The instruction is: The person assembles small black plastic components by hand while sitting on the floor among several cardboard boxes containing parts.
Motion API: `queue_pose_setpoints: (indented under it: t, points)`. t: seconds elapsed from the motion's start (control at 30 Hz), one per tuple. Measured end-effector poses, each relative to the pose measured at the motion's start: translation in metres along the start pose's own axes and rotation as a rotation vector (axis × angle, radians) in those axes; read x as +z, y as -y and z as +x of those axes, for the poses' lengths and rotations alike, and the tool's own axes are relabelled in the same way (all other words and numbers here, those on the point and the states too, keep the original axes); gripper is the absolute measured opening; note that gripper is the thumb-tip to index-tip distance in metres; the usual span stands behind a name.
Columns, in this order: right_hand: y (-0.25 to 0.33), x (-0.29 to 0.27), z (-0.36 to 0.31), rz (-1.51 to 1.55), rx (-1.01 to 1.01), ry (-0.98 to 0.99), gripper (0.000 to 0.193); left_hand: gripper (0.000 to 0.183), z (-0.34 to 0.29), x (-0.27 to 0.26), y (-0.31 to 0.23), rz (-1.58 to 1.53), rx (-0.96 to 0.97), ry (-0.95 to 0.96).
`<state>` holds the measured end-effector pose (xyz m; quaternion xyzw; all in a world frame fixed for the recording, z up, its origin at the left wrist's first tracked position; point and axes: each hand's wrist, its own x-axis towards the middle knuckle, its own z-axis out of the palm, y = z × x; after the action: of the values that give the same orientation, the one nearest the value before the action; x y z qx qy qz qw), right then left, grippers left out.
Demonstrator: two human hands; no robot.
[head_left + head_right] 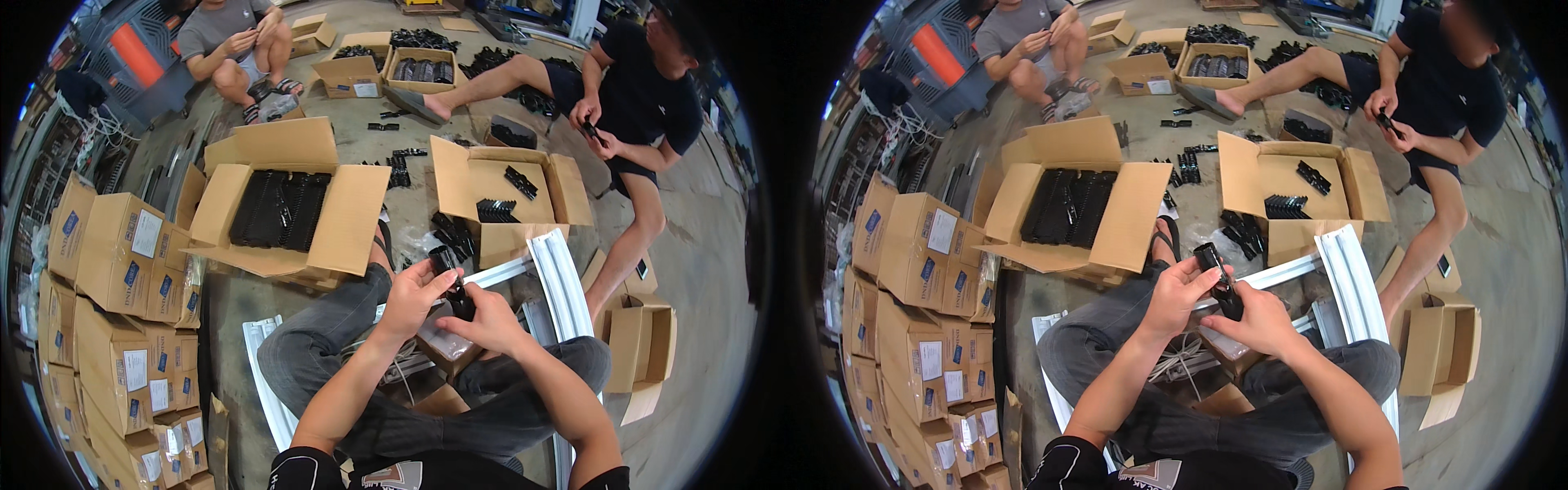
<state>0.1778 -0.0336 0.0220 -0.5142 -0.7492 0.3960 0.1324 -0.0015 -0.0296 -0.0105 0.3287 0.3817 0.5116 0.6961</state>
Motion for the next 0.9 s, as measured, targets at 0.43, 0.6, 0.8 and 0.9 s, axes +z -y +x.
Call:
queue_pose_setpoints:
  t: [0.43, 0.6, 0.8, 0.9]
  points:
    - [-0.104, -0.003, 0.162, -0.004, 0.169, 0.007, 0.035, 0.028, -0.05, -0.085, -0.096, 0.056, 0.279, -0.327]
    - [-0.163, 0.096, 0.209, -0.271, 0.158, 0.128, 0.027, 0.029, -0.043, -0.078, -0.087, 0.062, 0.283, -0.435]
    - [-0.196, 0.188, 0.243, -0.48, 0.232, 0.435, 0.028, 0.033, -0.041, -0.075, -0.088, 0.1, 0.279, -0.483]
    - [-0.171, 0.184, 0.244, -0.53, 0.286, 0.492, 0.026, 0.033, -0.041, -0.079, -0.09, 0.11, 0.26, -0.515]
